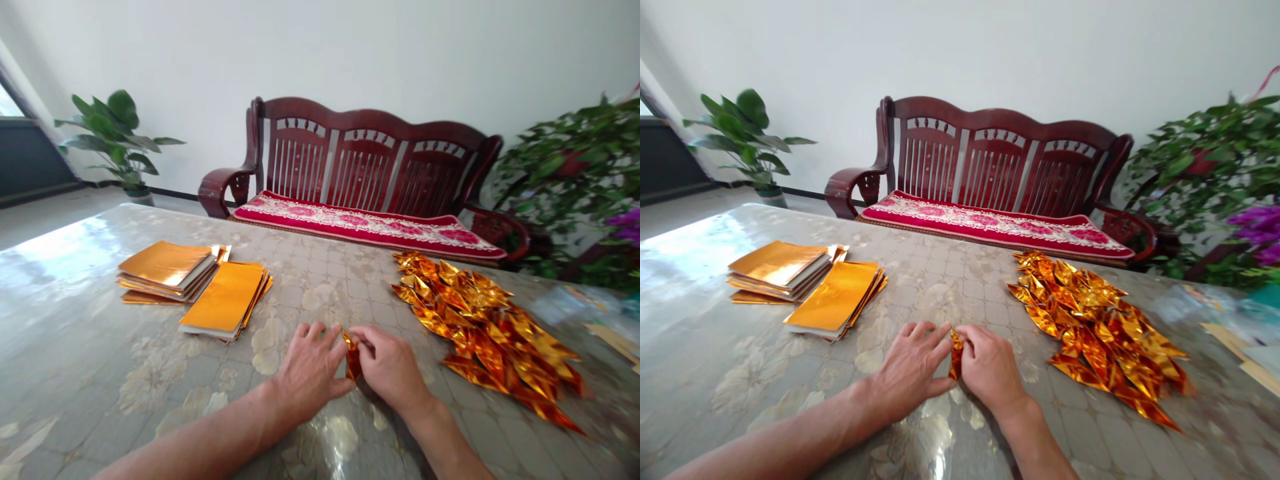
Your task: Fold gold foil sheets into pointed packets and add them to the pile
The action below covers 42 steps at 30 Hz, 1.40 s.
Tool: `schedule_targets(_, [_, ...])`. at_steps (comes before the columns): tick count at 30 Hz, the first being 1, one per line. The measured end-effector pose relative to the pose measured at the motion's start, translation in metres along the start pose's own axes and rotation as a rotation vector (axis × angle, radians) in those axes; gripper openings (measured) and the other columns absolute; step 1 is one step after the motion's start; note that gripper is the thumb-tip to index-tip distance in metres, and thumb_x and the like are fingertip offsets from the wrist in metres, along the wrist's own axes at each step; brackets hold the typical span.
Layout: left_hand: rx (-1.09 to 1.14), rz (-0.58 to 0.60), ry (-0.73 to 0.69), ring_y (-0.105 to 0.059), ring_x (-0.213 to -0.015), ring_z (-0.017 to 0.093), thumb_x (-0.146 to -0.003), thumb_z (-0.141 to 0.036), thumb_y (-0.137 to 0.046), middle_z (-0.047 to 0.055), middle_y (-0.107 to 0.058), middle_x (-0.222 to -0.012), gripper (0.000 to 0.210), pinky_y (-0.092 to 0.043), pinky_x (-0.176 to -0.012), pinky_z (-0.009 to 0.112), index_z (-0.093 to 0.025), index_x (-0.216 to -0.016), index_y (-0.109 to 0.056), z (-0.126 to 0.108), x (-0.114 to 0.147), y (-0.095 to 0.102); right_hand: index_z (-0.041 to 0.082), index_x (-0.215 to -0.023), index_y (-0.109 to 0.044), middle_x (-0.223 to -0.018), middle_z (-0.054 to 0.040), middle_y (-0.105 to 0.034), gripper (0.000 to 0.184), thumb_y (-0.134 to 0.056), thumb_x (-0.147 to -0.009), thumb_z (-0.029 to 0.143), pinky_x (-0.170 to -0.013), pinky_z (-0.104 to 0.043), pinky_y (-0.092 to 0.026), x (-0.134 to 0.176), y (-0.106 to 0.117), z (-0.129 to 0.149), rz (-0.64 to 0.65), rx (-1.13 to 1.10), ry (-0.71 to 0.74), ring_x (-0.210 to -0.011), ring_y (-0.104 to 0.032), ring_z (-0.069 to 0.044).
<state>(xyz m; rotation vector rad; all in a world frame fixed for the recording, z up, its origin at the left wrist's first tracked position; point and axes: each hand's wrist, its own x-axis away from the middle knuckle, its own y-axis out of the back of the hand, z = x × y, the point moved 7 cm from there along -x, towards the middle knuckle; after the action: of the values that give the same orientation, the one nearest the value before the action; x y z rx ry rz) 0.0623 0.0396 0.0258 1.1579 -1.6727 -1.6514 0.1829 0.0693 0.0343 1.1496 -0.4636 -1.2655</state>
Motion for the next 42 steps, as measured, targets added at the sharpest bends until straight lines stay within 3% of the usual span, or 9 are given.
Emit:
schedule_targets(4, [-0.025,0.019,-0.007,-0.052,-0.113,0.029,-0.084,-0.054,-0.065,0.005,-0.054,-0.138,0.048,-0.041,-0.092,0.045,-0.025,-0.121,-0.054,-0.001,0.0,-0.003,0.023,-0.1,-0.072,-0.096,-0.0028,-0.071,0.032,-0.043,-0.089,0.011,-0.08,-0.027,-0.049,-0.002,-0.001,-0.005,-0.026,0.002,0.005,-0.089,-0.068,-0.016])
schedule_targets(16, [-0.056,0.037,-0.014,-0.052,-0.113,0.029,-0.085,-0.053,-0.064,0.009,-0.054,-0.137,0.049,-0.041,-0.094,0.045,-0.022,-0.122,-0.054,-0.004,-0.001,-0.005,0.021,-0.101,-0.07,-0.086,-0.002,-0.059,0.03,-0.042,-0.095,0.013,-0.073,-0.023,-0.045,0.0,-0.011,0.013,0.134,0.122,0.078,-0.08,-0.06,-0.014])
schedule_targets(27, [-0.036,0.038,-0.017,-0.052,-0.114,0.029,-0.085,-0.054,-0.064,0.009,-0.055,-0.133,0.049,-0.041,-0.094,0.045,-0.022,-0.12,-0.054,-0.003,-0.002,-0.004,0.02,-0.115,-0.067,-0.091,-0.0061,-0.062,0.032,-0.049,-0.091,0.009,-0.076,-0.026,-0.047,0.003,-0.015,0.021,0.112,0.311,0.128,-0.085,-0.06,-0.018])
schedule_targets(35, [-0.039,0.01,-0.031,-0.052,-0.115,0.029,-0.085,-0.052,-0.065,0.008,-0.054,-0.137,0.046,-0.041,-0.095,0.045,-0.022,-0.119,-0.055,-0.005,0.0,-0.004,0.02,-0.114,-0.068,-0.097,-0.0077,-0.065,0.035,-0.054,-0.086,0.005,-0.076,-0.031,-0.047,0.001,-0.019,0.026,0.156,0.449,0.127,-0.09,-0.061,-0.023])
schedule_targets(38, [-0.046,-0.007,-0.023,-0.052,-0.116,0.029,-0.086,-0.051,-0.065,0.007,-0.054,-0.137,0.045,-0.041,-0.095,0.045,-0.023,-0.119,-0.054,-0.005,0.001,-0.004,0.024,-0.116,-0.068,-0.093,-0.0051,-0.065,0.034,-0.051,-0.09,0.01,-0.07,-0.028,-0.046,0.0,-0.014,0.018,0.141,0.365,0.104,-0.085,-0.062,-0.019])
schedule_targets(42, [-0.06,-0.018,-0.006,-0.052,-0.116,0.029,-0.086,-0.055,-0.063,0.008,-0.054,-0.136,0.047,-0.041,-0.094,0.047,-0.023,-0.119,-0.055,-0.005,0.002,-0.005,0.029,-0.109,-0.073,-0.087,-0.0002,-0.065,0.035,-0.045,-0.093,0.014,-0.07,-0.023,-0.045,-0.004,-0.007,-0.002,0.14,0.08,0.062,-0.079,-0.063,-0.013])
